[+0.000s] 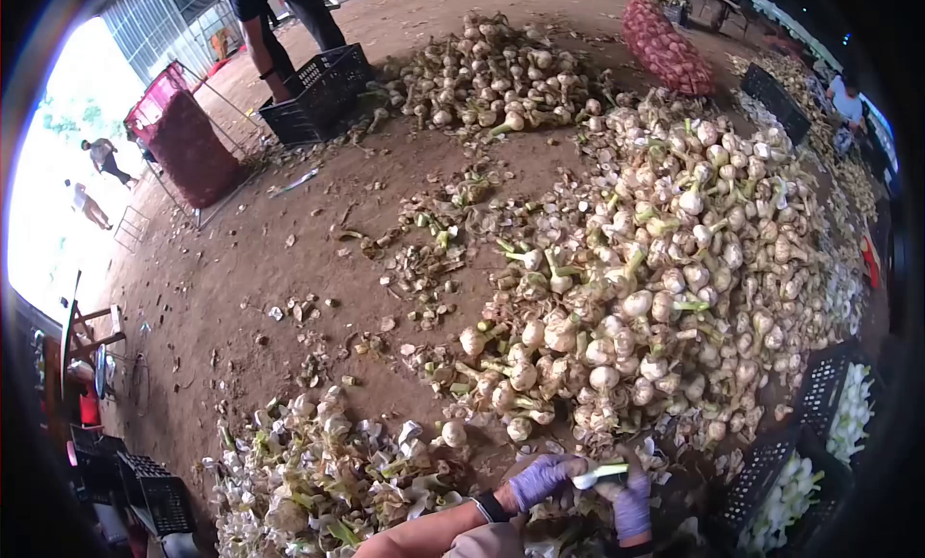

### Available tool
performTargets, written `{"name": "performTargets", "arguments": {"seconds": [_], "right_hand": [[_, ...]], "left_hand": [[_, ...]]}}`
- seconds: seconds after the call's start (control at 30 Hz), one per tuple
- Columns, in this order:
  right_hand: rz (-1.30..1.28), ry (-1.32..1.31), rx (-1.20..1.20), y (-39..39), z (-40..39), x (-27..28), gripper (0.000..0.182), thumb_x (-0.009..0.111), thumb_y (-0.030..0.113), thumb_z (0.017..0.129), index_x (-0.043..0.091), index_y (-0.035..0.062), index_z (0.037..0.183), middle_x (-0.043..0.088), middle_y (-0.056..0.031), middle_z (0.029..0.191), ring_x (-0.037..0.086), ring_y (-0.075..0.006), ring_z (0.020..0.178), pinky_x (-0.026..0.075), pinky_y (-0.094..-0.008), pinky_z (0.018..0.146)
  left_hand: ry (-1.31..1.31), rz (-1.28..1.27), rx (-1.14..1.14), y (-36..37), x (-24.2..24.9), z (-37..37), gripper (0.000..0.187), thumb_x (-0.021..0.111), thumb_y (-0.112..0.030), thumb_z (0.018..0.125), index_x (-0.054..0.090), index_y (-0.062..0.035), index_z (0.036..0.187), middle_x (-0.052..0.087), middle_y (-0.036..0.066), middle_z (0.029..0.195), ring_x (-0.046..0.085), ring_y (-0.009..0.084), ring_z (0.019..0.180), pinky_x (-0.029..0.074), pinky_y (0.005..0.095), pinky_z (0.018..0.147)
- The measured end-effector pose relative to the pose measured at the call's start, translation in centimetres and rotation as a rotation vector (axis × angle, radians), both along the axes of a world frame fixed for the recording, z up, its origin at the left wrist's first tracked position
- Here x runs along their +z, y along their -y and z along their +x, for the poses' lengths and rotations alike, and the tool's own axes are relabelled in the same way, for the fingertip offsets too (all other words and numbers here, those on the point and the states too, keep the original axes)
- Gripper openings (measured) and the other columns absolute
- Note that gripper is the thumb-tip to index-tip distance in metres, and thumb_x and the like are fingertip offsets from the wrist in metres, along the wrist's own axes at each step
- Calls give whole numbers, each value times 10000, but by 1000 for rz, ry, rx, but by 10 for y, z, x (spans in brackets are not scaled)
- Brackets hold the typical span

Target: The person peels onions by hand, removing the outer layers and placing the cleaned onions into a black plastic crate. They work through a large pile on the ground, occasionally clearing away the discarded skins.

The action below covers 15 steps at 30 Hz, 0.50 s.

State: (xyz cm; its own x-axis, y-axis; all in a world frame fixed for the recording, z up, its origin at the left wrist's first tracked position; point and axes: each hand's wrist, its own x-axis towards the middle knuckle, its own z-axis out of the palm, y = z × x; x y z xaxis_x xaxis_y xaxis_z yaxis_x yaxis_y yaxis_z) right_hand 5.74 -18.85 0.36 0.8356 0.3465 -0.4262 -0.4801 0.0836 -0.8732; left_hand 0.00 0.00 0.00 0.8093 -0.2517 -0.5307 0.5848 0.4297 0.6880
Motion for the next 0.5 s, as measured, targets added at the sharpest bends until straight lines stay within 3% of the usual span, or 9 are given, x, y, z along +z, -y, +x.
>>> {"name": "performTargets", "arguments": {"seconds": [0.03,0.07,0.1,0.2,0.23,0.3,0.37,0.43,0.5], "right_hand": [[-98,164,26,-14,-1,43,347,610,22,771,554,37,1113,589,-56,980,569,-129,820,488,-233,679],[-262,57,-109,-16,-8,66,261,597,35,767,586,29,1028,599,-42,845,548,-105,679,463,-221,556],[-290,81,-122,-4,2,63,261,597,35,767,586,29,1028,599,-42,845,548,-105,679,463,-221,556],[-291,-56,48,-2,-2,50,203,589,50,763,609,33,964,575,-12,712,506,-92,557,427,-226,482],[-484,229,162,-3,0,45,136,609,93,769,613,34,891,580,-48,682,529,-155,567,447,-251,549],[-869,758,387,-3,-3,33,149,649,179,780,622,37,745,590,-120,622,575,-280,587,488,-301,683],[-881,833,270,-3,-7,21,143,661,180,754,625,47,717,543,-93,533,534,-293,493,468,-333,579],[-1019,728,378,12,-8,8,145,646,183,762,618,46,726,556,-106,565,517,-288,471,438,-366,506],[-945,757,321,14,-3,16,135,622,174,795,603,42,777,597,-105,661,521,-236,461,415,-357,450]], "left_hand": [[-27,-56,77,2,-1,-3,472,570,-482,861,622,-39,1017,582,6,649,521,75,566,428,231,542],[-97,-88,100,2,2,-4,433,604,-421,861,596,-28,1041,609,15,762,553,78,674,436,227,576],[-75,-118,87,16,-5,9,433,604,-421,861,596,-28,1041,609,15,762,553,78,674,436,227,576],[8,-202,91,20,-8,8,524,656,-386,830,526,-15,1177,588,28,1052,567,134,950,487,270,757],[-59,-381,250,19,1,10,464,666,-303,833,520,-27,1177,574,22,1072,552,132,958,490,286,753],[220,146,224,13,-26,12,311,662,-173,828,549,-39,1085,586,21,1026,564,125,905,497,291,747],[110,-11,428,9,-14,19,164,635,-52,810,565,-46,958,592,10,920,568,99,824,496,264,702],[39,169,469,13,18,24,117,615,-5,804,552,-41,895,573,-10,820,554,70,760,491,249,657],[72,211,448,11,13,20,186,652,26,786,583,-44,943,601,-13,842,542,78,755,480,238,694]]}}
